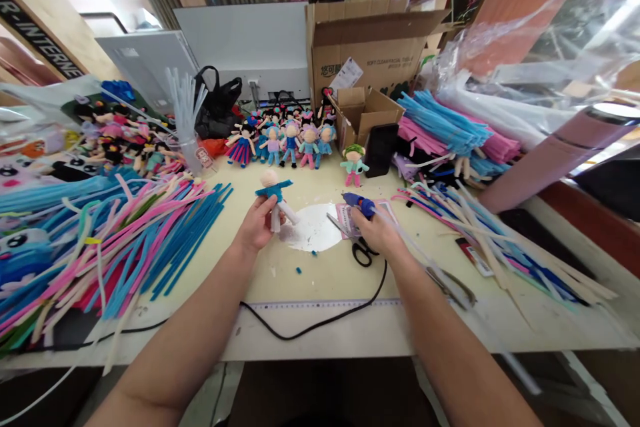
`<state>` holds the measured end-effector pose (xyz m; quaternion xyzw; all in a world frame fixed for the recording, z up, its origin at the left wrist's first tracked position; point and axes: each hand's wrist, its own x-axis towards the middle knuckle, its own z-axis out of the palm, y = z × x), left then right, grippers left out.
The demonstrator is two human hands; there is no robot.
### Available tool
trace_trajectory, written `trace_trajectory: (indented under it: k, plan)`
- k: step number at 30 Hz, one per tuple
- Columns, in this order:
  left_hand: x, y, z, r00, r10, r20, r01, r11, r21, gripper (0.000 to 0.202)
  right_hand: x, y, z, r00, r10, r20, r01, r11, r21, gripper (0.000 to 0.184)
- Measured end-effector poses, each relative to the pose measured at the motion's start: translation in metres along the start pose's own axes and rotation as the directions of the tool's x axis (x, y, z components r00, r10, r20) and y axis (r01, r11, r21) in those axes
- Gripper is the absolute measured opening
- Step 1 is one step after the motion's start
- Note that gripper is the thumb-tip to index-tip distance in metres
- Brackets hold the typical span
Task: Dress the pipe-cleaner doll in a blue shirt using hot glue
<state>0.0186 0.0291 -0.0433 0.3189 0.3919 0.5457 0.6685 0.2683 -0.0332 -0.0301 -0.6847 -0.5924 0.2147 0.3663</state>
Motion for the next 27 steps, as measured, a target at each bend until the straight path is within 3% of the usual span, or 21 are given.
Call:
trace_trajectory:
  k: [4, 8, 16, 19, 22, 27]
  plan:
    - [-0.001, -0.001, 0.001, 1.0, 0.004, 0.006, -0.004, 1.0, 0.019, 0.038, -0.01, 0.017, 0.011, 0.993, 0.025, -0.117, -0.042, 0.989, -0.139, 0.038]
    - [-0.002, -0.001, 0.001, 1.0, 0.018, 0.013, -0.018, 0.999, 0.027, 0.038, -0.021, 0.025, 0.011, 0.993, -0.045, -0.113, 0.024, 0.983, -0.181, 0.039]
    - [-0.001, -0.003, 0.002, 1.0, -0.004, -0.015, 0.004, 0.999, 0.044, 0.031, -0.041, 0.041, -0.032, 0.992, -0.11, 0.064, 0.119, 0.983, -0.142, 0.034]
    - [-0.001, -0.003, 0.002, 0.999, -0.013, -0.037, 0.015, 0.999, 0.042, 0.03, -0.014, 0.043, -0.052, 0.992, -0.118, 0.055, 0.123, 0.986, -0.115, 0.035]
    - [-0.001, -0.002, 0.001, 0.999, -0.013, -0.053, 0.016, 0.998, 0.057, 0.029, 0.04, 0.04, -0.062, 0.994, -0.09, -0.069, 0.083, 0.991, -0.101, 0.032]
    - [0.001, -0.003, -0.001, 0.997, -0.032, -0.065, 0.035, 0.998, 0.056, 0.028, 0.13, 0.042, -0.043, 0.961, 0.045, -0.273, -0.059, 0.997, -0.043, 0.053]
